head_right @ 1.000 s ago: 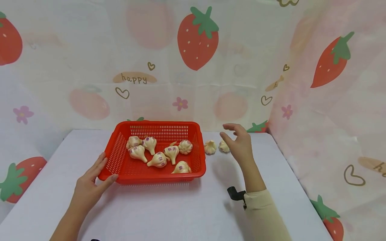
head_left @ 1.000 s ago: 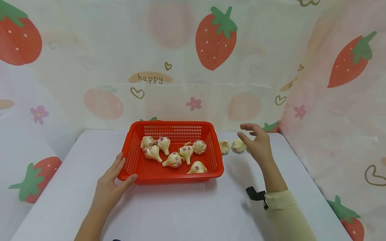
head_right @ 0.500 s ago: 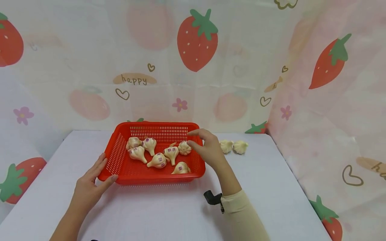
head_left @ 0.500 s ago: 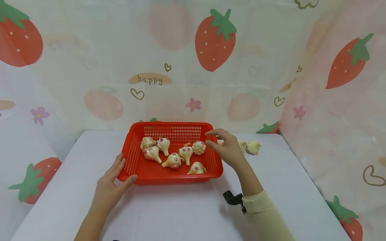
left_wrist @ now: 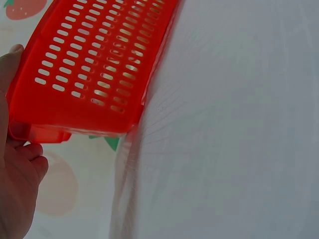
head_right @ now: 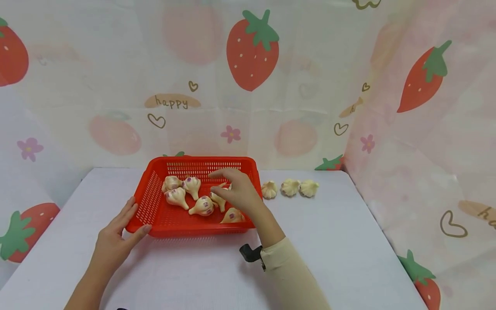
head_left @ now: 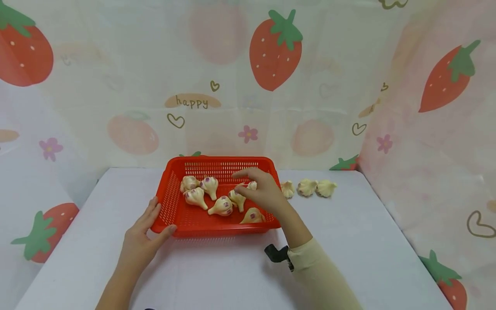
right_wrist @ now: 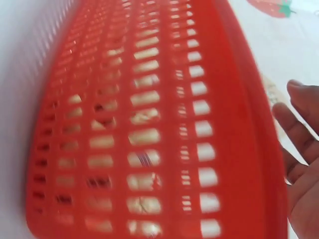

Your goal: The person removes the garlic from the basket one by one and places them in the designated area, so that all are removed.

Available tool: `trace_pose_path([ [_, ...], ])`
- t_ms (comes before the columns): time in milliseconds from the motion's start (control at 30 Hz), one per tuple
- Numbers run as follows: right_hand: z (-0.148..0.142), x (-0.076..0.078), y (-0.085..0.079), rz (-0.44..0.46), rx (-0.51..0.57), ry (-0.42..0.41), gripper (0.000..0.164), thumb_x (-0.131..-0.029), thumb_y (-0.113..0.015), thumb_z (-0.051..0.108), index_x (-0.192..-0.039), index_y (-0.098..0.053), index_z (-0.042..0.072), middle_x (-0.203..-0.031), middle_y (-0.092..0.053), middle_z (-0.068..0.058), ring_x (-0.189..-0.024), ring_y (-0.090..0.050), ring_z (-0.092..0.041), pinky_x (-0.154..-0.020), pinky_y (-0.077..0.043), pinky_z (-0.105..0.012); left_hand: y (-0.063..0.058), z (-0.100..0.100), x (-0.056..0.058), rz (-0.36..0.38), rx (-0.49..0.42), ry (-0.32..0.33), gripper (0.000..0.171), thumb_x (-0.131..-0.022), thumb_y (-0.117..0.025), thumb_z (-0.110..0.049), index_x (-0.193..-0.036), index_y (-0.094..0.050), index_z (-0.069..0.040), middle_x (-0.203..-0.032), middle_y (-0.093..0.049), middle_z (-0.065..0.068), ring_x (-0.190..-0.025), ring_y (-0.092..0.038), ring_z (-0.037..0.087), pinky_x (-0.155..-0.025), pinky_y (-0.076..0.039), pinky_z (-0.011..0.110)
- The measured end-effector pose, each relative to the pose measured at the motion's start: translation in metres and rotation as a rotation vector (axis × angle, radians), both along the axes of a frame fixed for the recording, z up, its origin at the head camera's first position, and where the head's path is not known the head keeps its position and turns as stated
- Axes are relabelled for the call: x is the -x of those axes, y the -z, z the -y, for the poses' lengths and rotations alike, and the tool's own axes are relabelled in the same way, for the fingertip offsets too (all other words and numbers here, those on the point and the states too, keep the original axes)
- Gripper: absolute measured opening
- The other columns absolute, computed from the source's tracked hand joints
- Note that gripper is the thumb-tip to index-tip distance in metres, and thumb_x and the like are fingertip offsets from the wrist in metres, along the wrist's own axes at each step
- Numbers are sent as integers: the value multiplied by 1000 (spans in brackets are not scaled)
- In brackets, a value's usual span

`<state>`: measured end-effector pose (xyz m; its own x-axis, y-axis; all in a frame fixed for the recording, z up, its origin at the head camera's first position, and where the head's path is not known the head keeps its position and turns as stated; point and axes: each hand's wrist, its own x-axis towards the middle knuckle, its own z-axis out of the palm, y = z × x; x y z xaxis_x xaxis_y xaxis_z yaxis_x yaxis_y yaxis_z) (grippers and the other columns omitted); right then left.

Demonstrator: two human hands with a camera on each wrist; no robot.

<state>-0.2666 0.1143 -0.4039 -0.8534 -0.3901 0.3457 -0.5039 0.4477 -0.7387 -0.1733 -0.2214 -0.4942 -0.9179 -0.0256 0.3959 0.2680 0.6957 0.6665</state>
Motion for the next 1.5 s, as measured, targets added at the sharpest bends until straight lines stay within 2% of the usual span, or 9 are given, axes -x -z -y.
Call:
trace_pose_path([
  [267, 30, 11, 6, 75, -23, -95, 35, -94, -76, 26, -129, -70, 20, -129, -68, 8, -127, -59, -22, -104, -53, -46, 0, 2, 1, 5, 2, -4, 84, -89, -80, -44, -157, -41, -14, -166, -33, -4, -152, -35, 27, -107, -24, 3],
  [400, 42, 16, 11, 109, -63, -106, 32, -94, -76, 23, -126, -71, 26, -126, -69, 11, -126, -60, -18, -108, -50, -47, 1, 2, 1, 8, 5, 0, 84, -89, -79, -45, -157, -41, -14, -166, -33, -4, -152, -35, 26, -114, -37, 30],
  [567, 49, 20, 18, 145, -100, -142, 34, -94, -77, 20, -127, -71, 20, -127, -69, 8, -128, -59, -22, -111, -48, -48, 1, 2, 1, -2, 1, 2, 83, -89, -80, -43, -157, -42, -13, -166, -33, -4, -152, -35, 26, -113, -30, 12],
  [633, 50, 21, 20, 162, -117, -136, 35, -93, -77, 19, -128, -71, 18, -127, -69, 8, -126, -59, -21, -110, -48, -47, 1, 1, 1, -4, 1, 4, 84, -88, -80, -43, -157, -42, -13, -166, -33, -4, -152, -35, 27, -113, -30, 12],
  [800, 49, 22, 26, 244, -142, -102, 36, -92, -79, 22, -127, -72, 20, -126, -69, 9, -120, -60, -20, -102, -53, -41, 1, -1, 0, 4, 7, 3, 84, -88, -80, -44, -157, -41, -13, -166, -33, -3, -152, -35, 27, -110, -40, 47],
  [900, 50, 23, 29, 286, -137, -103, 36, -91, -80, 23, -126, -73, 22, -125, -69, 9, -120, -61, -26, -97, -55, -36, 1, 0, 0, -3, 11, 3, 84, -88, -80, -43, -157, -42, -13, -166, -34, -3, -152, -36, 27, -115, -38, 26],
  [1033, 52, 27, 33, 307, -145, -110, 36, -92, -79, 22, -128, -72, 20, -126, -69, 6, -120, -61, -29, -93, -55, -32, 1, 1, 0, -27, 15, 4, 84, -88, -81, -42, -156, -43, -12, -165, -35, -2, -151, -37, 29, -105, -20, 0],
  [1300, 51, 33, 40, 365, -159, -99, 37, -90, -80, 20, -126, -72, 14, -128, -69, -9, -102, -60, -20, -80, -56, -27, 2, 1, 2, -44, 5, 10, 83, -88, -81, -41, -155, -44, -10, -165, -36, 0, -151, -37, 29, -104, -19, -2],
  [1500, 53, 32, 40, 376, -198, -106, 37, -90, -80, 17, -126, -72, 14, -128, -70, -8, -102, -59, -18, -85, -55, -28, 2, 1, 1, -40, 0, 9, 83, -88, -81, -40, -155, -43, -10, -165, -35, -1, -152, -36, 28, -105, -18, -1],
])
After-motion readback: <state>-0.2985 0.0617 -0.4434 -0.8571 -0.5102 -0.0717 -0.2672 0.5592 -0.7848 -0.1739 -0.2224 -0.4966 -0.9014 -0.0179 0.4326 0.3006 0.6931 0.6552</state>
